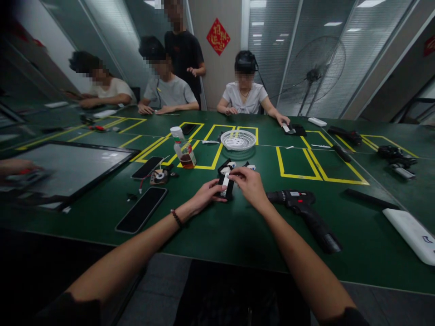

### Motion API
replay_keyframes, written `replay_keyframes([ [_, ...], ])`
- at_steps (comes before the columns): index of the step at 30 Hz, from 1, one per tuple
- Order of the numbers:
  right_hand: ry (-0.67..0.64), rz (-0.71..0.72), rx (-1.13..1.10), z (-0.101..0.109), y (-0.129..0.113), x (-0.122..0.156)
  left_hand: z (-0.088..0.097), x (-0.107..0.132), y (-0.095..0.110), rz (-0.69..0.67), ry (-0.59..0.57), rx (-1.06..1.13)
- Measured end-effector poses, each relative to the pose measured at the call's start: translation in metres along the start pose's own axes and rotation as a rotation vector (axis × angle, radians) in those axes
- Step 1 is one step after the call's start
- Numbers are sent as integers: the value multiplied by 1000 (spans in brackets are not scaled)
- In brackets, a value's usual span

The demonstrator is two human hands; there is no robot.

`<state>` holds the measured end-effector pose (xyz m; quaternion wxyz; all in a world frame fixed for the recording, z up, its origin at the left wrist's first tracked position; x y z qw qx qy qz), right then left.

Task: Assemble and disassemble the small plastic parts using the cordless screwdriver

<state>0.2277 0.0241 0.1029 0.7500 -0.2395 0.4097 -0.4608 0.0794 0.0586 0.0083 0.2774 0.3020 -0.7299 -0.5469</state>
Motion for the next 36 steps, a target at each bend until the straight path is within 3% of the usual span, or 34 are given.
replay_keyframes([
  [7, 132, -81, -200, 4, 21, 5, -10, -19, 13, -64, -7, 16],
  [14, 94, -88, -334, -3, 32, 9, -5, -19, 7, -106, 19, -1],
  [23, 45, -24, -91, -7, 17, 11, -4, -14, 4, -99, -13, 5],
  [36, 76, 78, 41, -10, 6, 14, -7, -11, 7, -92, -30, 10],
])
Point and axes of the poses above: each hand's wrist, its own x-axis away from the middle knuckle, its own z-axis out of the back of the hand, y = z × x, the point moved 8 cm from there along -x, towards the middle knuckle, and after that the axes turned 12 degrees about -y, right-handed, at the moved point
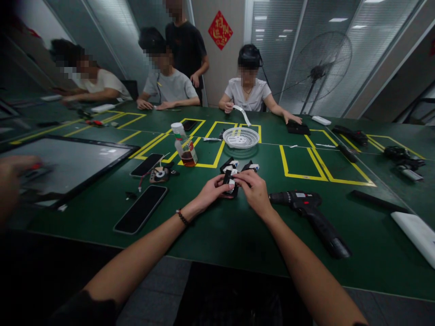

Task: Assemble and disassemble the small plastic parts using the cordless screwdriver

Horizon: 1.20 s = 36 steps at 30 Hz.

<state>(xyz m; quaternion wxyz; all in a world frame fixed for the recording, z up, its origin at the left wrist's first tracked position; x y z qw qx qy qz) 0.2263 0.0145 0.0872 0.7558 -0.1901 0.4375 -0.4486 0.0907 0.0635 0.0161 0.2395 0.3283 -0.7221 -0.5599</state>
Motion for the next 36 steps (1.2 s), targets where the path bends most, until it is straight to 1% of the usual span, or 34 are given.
replay_keyframes([
  [9, 31, -13, 7, 0, -3, 3, 0, 1, 1, 4, -19, -33],
  [22, -5, 68, 44, -6, 0, 5, 2, 0, -2, 8, -21, -40],
  [31, 46, 26, -23, -5, -3, 5, 1, 1, 2, -10, -20, -39],
  [36, 69, -3, -91, -6, 3, 4, 2, 2, 1, 2, -4, -26],
])
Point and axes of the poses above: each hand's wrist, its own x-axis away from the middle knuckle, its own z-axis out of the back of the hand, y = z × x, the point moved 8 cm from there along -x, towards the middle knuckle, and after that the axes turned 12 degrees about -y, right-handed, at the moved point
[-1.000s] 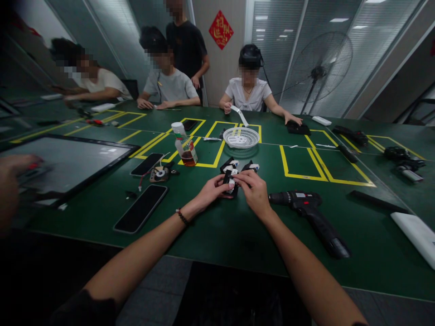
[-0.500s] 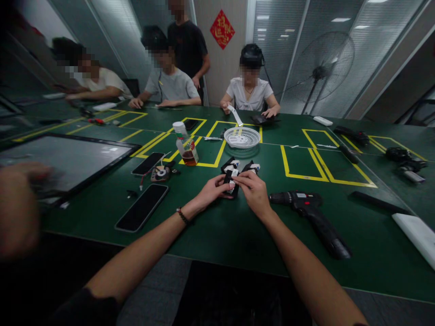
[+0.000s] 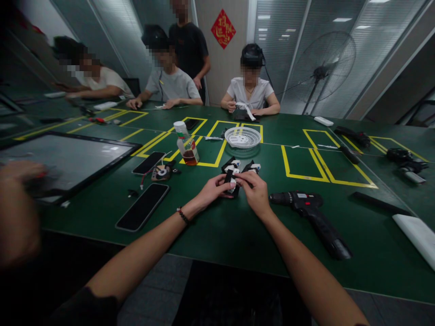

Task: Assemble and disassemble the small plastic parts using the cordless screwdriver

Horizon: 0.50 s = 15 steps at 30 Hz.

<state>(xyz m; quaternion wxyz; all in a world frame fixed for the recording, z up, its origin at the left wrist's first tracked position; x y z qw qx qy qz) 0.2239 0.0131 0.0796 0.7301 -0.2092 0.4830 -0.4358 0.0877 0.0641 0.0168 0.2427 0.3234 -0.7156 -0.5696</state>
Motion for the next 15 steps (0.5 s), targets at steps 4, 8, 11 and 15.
replay_keyframes([
  [4, -3, -19, 5, -1, 6, 1, 0, 0, 0, 5, 1, -10],
  [8, -28, -12, 42, -2, 6, 2, 0, 0, -1, 9, 2, -23],
  [11, -48, -3, 47, 0, 5, 1, 0, 0, -2, 14, 0, -43],
  [15, -88, -30, -26, 2, 12, -2, 0, 0, -2, 14, -21, -73],
])
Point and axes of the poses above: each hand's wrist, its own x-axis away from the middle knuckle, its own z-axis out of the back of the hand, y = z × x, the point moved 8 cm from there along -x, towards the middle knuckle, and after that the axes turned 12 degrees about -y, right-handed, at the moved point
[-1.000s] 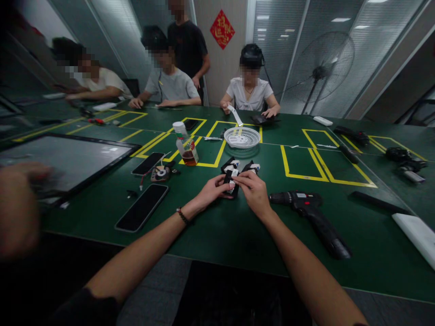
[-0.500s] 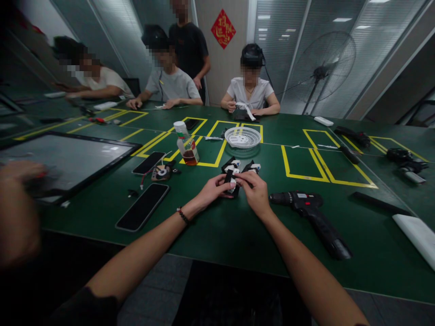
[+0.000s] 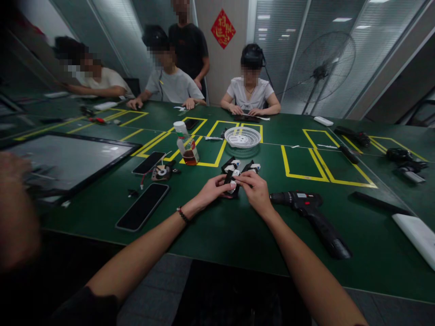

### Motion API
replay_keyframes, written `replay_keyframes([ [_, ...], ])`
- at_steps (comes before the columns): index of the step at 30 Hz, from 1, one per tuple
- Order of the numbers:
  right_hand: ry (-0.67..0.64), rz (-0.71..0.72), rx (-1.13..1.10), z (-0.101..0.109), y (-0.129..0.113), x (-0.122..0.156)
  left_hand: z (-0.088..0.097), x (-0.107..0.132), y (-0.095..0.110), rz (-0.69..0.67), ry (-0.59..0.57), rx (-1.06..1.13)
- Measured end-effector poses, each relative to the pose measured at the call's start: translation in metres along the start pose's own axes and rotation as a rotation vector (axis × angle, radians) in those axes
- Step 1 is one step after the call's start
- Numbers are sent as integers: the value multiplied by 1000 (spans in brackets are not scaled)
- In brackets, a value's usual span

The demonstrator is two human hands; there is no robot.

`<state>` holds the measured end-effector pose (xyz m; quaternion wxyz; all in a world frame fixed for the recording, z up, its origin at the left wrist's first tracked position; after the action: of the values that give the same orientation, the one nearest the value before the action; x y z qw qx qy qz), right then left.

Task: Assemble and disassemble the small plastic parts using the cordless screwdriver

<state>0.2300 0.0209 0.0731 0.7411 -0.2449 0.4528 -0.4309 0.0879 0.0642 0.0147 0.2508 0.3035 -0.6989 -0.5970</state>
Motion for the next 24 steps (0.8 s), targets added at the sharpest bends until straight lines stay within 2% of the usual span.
replay_keyframes([
  [3, -45, -51, -147, 0, 10, -3, 0, 0, 1, -5, -17, -9],
  [7, -91, -187, -368, -6, 25, -1, 0, 0, 2, -20, -37, -20],
  [10, -104, -252, -459, -9, 31, 1, 1, -1, -1, -18, -42, -23],
  [16, -119, -279, -479, -8, 36, 3, 13, -1, -1, -59, 46, -126],
  [20, -112, -280, -456, -7, 39, 4, 15, 0, 1, -70, 63, -210],
  [24, -84, -236, -389, -6, 37, 3, 13, 0, 1, -59, 75, -146],
])
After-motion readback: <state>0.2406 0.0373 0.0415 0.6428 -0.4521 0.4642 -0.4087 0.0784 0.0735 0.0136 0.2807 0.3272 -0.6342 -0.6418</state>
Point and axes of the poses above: each hand's wrist, its own x-axis away from the middle knuckle, its own z-axis out of the back of the hand, y = z × x, the point moved 8 cm from there along -x, towards the middle knuckle, and after that the axes turned 12 degrees about -y, right-handed, at the moved point
